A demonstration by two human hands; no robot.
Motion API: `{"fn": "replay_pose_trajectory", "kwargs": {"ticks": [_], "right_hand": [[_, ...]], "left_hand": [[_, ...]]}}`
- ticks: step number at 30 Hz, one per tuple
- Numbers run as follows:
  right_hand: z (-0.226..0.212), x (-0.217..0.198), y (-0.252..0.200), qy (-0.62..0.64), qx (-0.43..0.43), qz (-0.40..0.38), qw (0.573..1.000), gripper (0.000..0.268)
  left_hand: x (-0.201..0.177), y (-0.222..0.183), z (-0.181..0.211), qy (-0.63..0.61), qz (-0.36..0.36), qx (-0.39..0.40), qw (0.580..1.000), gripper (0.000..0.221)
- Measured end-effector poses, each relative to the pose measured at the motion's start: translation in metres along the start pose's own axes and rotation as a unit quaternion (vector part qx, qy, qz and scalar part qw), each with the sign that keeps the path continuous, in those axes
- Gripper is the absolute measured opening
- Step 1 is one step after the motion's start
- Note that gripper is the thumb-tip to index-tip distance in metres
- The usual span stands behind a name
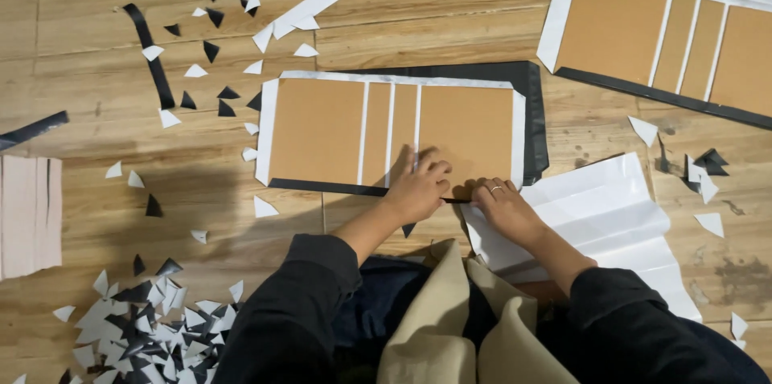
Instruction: Assembling a folder by gluing cardboard inserts onto a black base
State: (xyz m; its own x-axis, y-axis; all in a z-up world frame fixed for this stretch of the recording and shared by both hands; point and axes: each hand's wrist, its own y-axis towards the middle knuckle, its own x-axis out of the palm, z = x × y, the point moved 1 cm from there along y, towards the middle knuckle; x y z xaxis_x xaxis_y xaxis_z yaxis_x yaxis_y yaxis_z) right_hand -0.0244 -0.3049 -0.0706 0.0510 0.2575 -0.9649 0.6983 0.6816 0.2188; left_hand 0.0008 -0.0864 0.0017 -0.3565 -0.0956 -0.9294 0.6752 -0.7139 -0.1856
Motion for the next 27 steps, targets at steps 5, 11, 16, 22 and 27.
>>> {"fn": "replay_pose_trajectory", "kwargs": {"ticks": [5, 11, 16, 22, 27], "right_hand": [[0.004, 0.002, 0.001, 0.020, 0.032, 0.005, 0.999, 0.024], [0.000, -0.006, 0.008, 0.067, 0.080, -0.016, 0.994, 0.017], [-0.002, -0.015, 0.013, 0.077, 0.097, -0.040, 0.991, 0.017], [0.002, -0.010, 0.010, 0.105, 0.109, -0.030, 0.988, 0.019], [0.002, -0.008, 0.014, 0.108, 0.138, -0.041, 0.984, 0.019]], "left_hand": [[0.016, 0.006, -0.014, -0.077, -0.040, 0.007, 0.996, 0.034], [0.027, 0.015, -0.019, 0.034, -0.031, 0.000, 0.999, 0.028], [-0.004, 0.002, -0.027, -0.026, -0.053, 0.020, 0.998, 0.029], [0.005, 0.002, -0.046, -0.018, -0.061, 0.034, 0.997, 0.024], [0.029, 0.000, -0.054, 0.056, 0.000, 0.068, 0.996, 0.023]]}}
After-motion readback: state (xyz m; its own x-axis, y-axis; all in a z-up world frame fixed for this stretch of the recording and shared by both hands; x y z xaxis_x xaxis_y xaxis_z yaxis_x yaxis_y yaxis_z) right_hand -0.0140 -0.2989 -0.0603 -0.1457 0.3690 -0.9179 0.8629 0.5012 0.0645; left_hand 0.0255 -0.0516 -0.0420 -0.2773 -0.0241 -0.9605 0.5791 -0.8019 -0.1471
